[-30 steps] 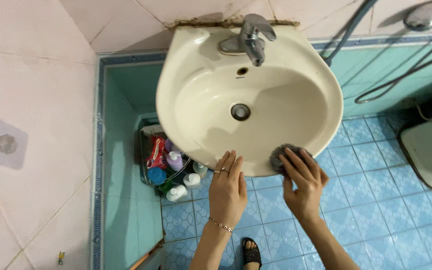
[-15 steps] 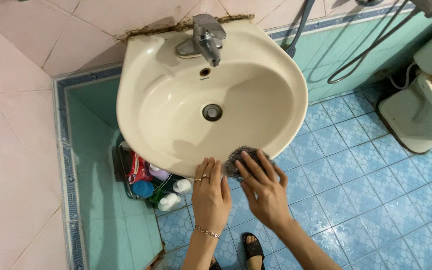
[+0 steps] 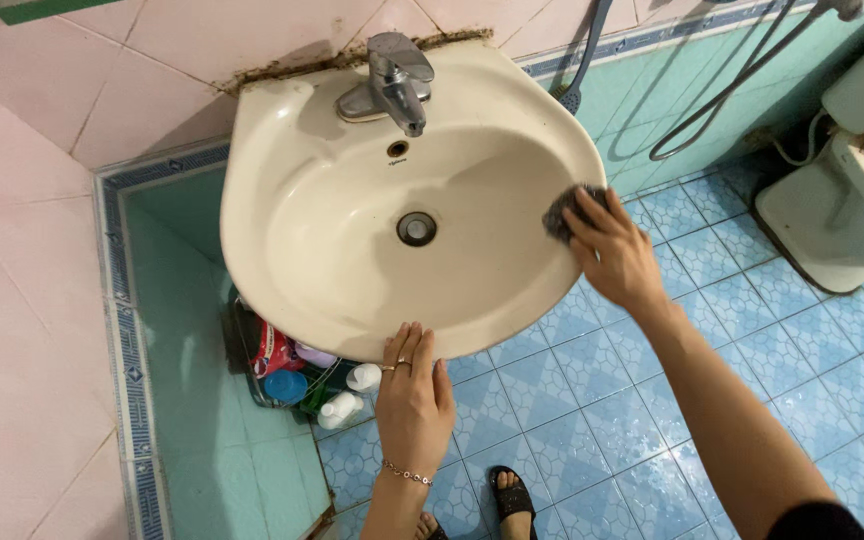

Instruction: The person scrubs a white ceramic bathroom sink using a dark scouring pad. They clean the basin, the faucet, and the surrounding rim. The person turns on the tap to rinse the sink and the pad during the process.

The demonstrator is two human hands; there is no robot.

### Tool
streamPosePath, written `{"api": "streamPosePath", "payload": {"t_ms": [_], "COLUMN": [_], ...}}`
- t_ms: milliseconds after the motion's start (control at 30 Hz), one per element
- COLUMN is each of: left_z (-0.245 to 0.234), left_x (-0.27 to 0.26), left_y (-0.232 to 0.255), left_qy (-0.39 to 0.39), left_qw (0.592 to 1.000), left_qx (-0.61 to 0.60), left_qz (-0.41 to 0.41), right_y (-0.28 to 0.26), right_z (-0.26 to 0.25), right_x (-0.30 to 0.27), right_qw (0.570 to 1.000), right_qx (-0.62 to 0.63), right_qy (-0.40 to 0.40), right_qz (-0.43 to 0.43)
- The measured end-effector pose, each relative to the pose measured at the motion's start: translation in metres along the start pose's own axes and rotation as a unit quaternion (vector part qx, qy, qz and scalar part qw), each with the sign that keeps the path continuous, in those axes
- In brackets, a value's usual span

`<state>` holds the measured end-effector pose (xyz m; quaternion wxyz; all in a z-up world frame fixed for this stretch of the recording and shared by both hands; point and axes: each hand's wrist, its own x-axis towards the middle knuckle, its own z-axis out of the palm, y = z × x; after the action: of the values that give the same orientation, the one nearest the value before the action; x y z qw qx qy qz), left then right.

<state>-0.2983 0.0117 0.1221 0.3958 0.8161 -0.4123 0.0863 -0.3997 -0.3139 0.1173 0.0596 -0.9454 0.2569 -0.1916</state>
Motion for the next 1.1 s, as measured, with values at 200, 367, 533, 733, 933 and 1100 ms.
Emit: {"api": "streamPosePath", "payload": {"t_ms": [200,367,533,733,933,1100], "left_z": [-0.004,-0.005,-0.008,-0.001,0.01,0.025], "left_x": [-0.001,0.001,0.004,0.009,0.019,0.029], "left_y": [0.0,-0.001,0.002,0.012,0.035,0.058], "left_qy": [-0.015,-0.027,-0.042,-0.051,-0.055,-0.069], "left_qw": [1.0,1.0,0.999,0.999,0.997,0.995], "left_qx": [-0.002,0.002,0.008,0.005,-0.022,-0.022], "left_qz": [-0.003,0.006,0.002,0.014,0.049,0.065], "right_y": [0.001,-0.075,-0.18,-0.213,-0.153,-0.093], "right_z": [0.008,0.002,-0.017,-0.03,-0.033,-0.028], "right_x": [0.014,-0.061,-0.111,-0.117,-0.095,-0.066], "right_qw": [0.999,0.994,0.993,0.991,0.989,0.991], "right_qx": [-0.01,0.051,0.068,0.117,0.118,0.101], "right_qy": [0.039,0.093,0.052,0.013,0.083,0.091], "right_qz": [0.014,0.041,0.076,0.058,0.023,0.012]}}
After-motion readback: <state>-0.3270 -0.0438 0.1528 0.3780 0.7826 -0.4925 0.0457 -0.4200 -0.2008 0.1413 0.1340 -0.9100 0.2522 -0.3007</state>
